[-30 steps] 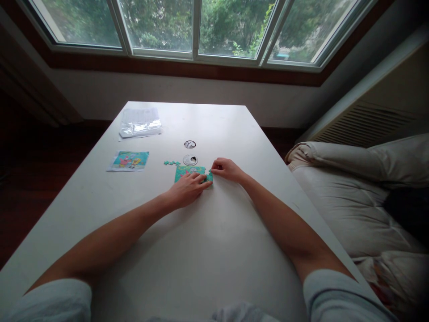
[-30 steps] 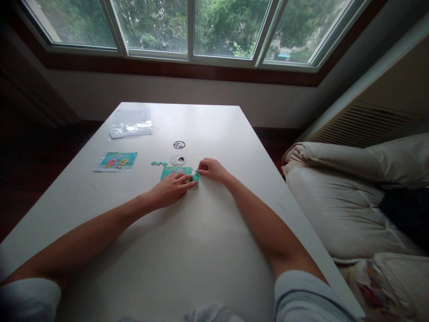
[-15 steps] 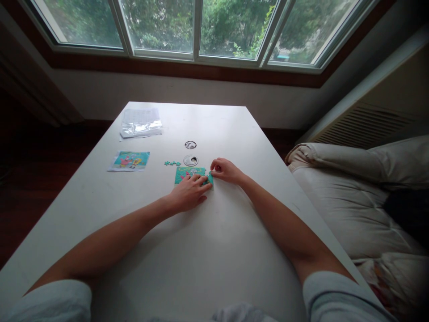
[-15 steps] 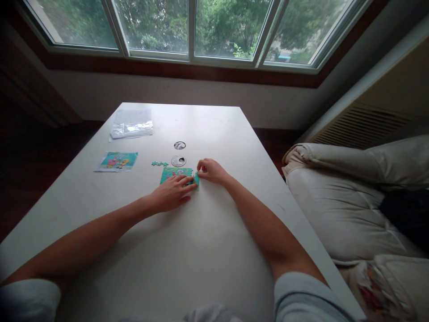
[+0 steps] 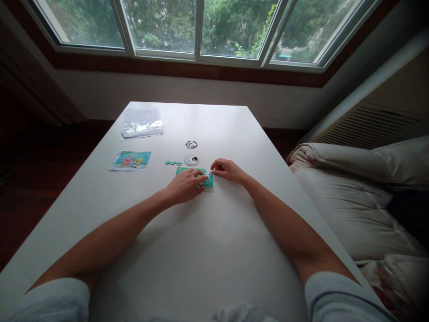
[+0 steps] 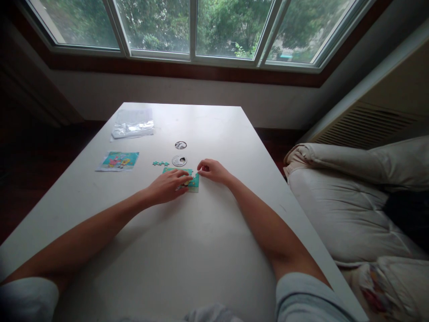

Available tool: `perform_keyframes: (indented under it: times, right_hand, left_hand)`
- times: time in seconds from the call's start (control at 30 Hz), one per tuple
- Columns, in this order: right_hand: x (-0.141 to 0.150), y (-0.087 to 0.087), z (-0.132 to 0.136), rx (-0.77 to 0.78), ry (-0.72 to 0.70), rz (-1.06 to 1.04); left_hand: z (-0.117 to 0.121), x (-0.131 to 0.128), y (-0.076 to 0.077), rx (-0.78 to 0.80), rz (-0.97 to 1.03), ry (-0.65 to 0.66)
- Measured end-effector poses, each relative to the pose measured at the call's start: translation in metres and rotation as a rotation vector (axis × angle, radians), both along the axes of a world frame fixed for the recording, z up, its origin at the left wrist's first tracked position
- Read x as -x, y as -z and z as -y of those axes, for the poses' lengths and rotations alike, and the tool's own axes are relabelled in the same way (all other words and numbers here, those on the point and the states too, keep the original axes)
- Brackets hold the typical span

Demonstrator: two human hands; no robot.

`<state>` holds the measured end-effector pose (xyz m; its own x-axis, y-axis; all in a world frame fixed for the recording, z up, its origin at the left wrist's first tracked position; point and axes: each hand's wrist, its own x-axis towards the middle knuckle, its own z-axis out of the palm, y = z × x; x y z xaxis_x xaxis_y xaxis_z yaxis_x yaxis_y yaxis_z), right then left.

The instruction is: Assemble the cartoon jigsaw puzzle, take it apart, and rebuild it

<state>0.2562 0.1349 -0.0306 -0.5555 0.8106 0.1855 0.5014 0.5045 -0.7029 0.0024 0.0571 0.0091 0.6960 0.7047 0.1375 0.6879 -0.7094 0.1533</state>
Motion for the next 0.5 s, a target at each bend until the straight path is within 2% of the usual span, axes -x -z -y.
perform_keyframes:
  times: [0.13,0.27,0.37,0.5]
  right_hand:
    - [-0.002,0.002,-0.001,0.040,0.024,-0.024]
    - [0.000,0.000,0.000,0.023,0.032,-0.011]
    - [0.001,-0.001,0.001,0.022,0.038,-0.011]
    - [0.002,-0.001,0.001,0.007,0.046,-0.014]
  left_hand:
    - [-0.023,0.019,0.001,-0.075,0.001,-0.259]
    - [-0.045,0.044,0.009,-0.151,0.002,-0.468]
    - [-0.054,0.055,0.017,-0.149,0.019,-0.534]
    - [-0.058,0.058,0.023,-0.120,0.054,-0.561]
